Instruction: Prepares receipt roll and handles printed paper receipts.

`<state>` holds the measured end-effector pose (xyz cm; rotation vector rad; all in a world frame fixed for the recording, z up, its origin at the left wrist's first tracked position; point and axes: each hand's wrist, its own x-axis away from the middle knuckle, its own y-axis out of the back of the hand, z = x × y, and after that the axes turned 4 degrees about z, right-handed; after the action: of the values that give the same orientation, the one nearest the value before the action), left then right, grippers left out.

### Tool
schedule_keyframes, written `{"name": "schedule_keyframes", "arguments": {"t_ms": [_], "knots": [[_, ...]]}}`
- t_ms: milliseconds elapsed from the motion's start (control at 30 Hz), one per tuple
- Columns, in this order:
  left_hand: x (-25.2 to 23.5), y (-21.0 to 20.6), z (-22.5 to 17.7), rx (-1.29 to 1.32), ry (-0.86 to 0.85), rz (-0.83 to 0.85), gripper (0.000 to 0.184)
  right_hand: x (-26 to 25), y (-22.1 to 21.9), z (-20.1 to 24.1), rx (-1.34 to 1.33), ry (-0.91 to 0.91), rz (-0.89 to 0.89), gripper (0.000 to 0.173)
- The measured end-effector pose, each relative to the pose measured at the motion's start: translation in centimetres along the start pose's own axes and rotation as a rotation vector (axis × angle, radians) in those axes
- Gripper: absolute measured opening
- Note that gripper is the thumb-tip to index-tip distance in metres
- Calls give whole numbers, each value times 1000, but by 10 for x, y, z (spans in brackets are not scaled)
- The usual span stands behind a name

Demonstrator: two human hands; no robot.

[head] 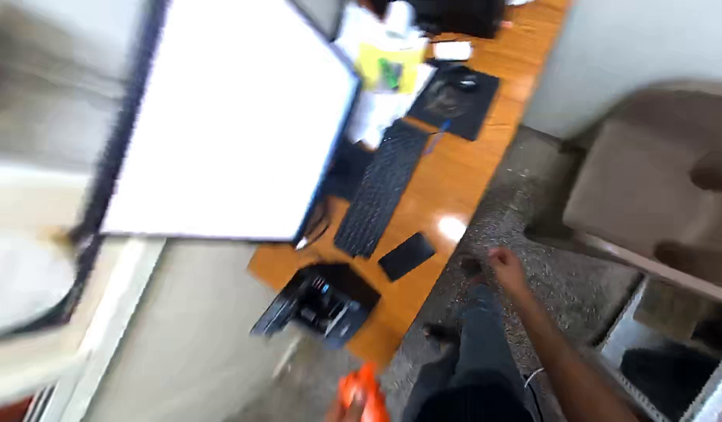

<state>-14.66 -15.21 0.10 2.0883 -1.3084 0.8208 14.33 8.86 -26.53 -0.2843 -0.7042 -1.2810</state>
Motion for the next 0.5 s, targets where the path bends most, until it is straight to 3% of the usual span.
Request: {"name": "schedule_keyframes", "arguments": {"t_ms": [100, 167, 267, 367, 500], "knots": [[16, 11, -10, 246, -11, -51, 49, 137, -37, 72, 64, 439, 396, 25], [25, 23, -15, 346, -86, -5, 49, 200, -78, 130, 187, 806, 669, 31], [59, 49, -12, 437, -174, 79, 46, 275, -140, 188, 583, 1234, 761, 40], [86, 74, -3, 496, -276, 10, 47, 298, -181, 212, 757, 1420, 713, 32], [108, 101, 15, 548, -356, -165, 44, 318, -217, 224, 985, 1474, 773, 30]]}}
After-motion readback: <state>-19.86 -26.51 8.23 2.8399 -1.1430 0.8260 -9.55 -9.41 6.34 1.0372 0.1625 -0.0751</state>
